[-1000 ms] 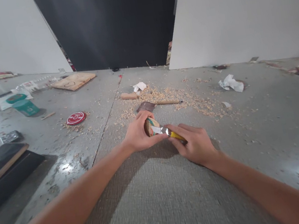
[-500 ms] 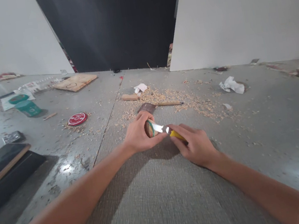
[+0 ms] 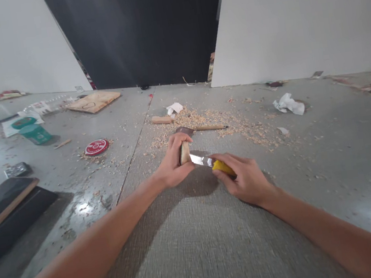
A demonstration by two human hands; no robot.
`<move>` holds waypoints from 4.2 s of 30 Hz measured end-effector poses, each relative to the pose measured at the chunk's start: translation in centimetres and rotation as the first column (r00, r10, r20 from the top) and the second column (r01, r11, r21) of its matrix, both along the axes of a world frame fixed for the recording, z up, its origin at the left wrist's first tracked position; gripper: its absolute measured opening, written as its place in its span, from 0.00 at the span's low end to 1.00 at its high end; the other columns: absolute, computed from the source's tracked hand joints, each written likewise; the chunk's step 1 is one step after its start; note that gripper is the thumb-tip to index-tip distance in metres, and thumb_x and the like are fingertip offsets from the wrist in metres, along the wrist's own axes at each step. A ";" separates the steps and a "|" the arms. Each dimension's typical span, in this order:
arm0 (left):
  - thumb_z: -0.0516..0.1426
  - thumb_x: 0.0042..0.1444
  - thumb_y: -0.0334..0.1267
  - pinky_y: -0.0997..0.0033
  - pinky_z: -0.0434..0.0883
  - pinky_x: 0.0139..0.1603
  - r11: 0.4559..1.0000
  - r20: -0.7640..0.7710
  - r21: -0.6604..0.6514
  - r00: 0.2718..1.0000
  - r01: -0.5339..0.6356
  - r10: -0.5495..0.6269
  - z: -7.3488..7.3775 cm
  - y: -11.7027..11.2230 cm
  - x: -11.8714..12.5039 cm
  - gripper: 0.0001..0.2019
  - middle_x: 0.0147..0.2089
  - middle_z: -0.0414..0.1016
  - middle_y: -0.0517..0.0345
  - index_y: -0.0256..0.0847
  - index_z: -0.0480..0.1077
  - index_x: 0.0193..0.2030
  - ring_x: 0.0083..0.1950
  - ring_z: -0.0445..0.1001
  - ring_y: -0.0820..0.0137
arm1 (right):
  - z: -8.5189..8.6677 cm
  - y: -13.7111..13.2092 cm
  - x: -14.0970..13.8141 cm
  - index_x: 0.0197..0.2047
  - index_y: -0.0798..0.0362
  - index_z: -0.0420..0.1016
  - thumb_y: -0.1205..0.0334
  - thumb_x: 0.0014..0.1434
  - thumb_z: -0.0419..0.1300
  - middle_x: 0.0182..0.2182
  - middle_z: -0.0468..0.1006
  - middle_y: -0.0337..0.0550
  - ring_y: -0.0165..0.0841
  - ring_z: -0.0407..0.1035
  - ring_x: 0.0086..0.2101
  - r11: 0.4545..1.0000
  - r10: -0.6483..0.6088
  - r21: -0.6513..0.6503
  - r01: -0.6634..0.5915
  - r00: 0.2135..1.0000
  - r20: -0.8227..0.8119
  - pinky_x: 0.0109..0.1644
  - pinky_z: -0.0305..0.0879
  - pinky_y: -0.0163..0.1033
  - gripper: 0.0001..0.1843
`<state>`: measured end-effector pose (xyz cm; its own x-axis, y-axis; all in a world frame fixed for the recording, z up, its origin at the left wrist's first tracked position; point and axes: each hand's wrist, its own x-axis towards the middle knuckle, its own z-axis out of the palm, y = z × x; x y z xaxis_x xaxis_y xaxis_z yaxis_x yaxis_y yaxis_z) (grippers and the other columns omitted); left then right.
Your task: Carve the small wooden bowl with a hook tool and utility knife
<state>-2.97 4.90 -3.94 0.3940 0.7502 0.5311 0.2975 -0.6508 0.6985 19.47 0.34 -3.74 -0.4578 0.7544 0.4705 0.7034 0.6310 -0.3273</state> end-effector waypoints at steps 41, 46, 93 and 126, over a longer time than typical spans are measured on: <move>0.70 0.43 0.42 0.69 0.71 0.42 0.946 0.180 -0.211 0.961 0.246 -0.210 0.0 -0.4 0.6 0.35 0.53 0.67 0.49 0.45 0.61 0.57 0.48 0.71 0.65 | 0.1 -0.1 0.2 0.59 0.50 0.64 0.59 0.64 0.54 0.45 0.80 0.44 0.38 0.76 0.37 0.993 0.100 -0.063 -0.100 0.995 -0.005 0.40 0.68 0.42 0.21; 0.70 0.43 0.43 0.68 0.71 0.44 0.953 0.175 -0.199 0.965 0.231 -0.197 -0.1 -0.4 0.7 0.35 0.56 0.65 0.48 0.45 0.62 0.58 0.49 0.70 0.64 | 0.1 0.0 0.1 0.53 0.51 0.67 0.57 0.63 0.55 0.40 0.80 0.42 0.38 0.75 0.34 0.990 0.072 -0.119 -0.072 0.997 0.002 0.38 0.67 0.42 0.16; 0.69 0.45 0.43 0.70 0.70 0.40 0.940 0.202 -0.222 0.955 0.260 -0.216 0.1 -0.6 0.7 0.33 0.48 0.66 0.52 0.46 0.61 0.57 0.45 0.70 0.66 | 0.0 0.2 0.2 0.56 0.49 0.68 0.57 0.63 0.56 0.46 0.81 0.45 0.38 0.77 0.41 0.986 0.111 -0.115 -0.122 0.989 -0.098 0.43 0.72 0.42 0.18; 0.68 0.47 0.44 0.68 0.69 0.38 0.939 0.176 -0.262 0.968 0.222 -0.180 0.7 -0.6 1.0 0.28 0.43 0.69 0.54 0.43 0.63 0.52 0.42 0.71 0.66 | 0.2 -0.1 -0.1 0.54 0.51 0.68 0.57 0.65 0.53 0.42 0.81 0.46 0.38 0.76 0.36 0.996 0.032 -0.081 -0.035 0.999 -0.034 0.38 0.68 0.40 0.17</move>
<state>-1.96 4.32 -3.22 0.4851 0.7892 0.3766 0.0606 -0.4600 0.8858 19.38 0.26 -3.52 -0.4689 0.7752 0.4233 0.6705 0.6244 -0.4007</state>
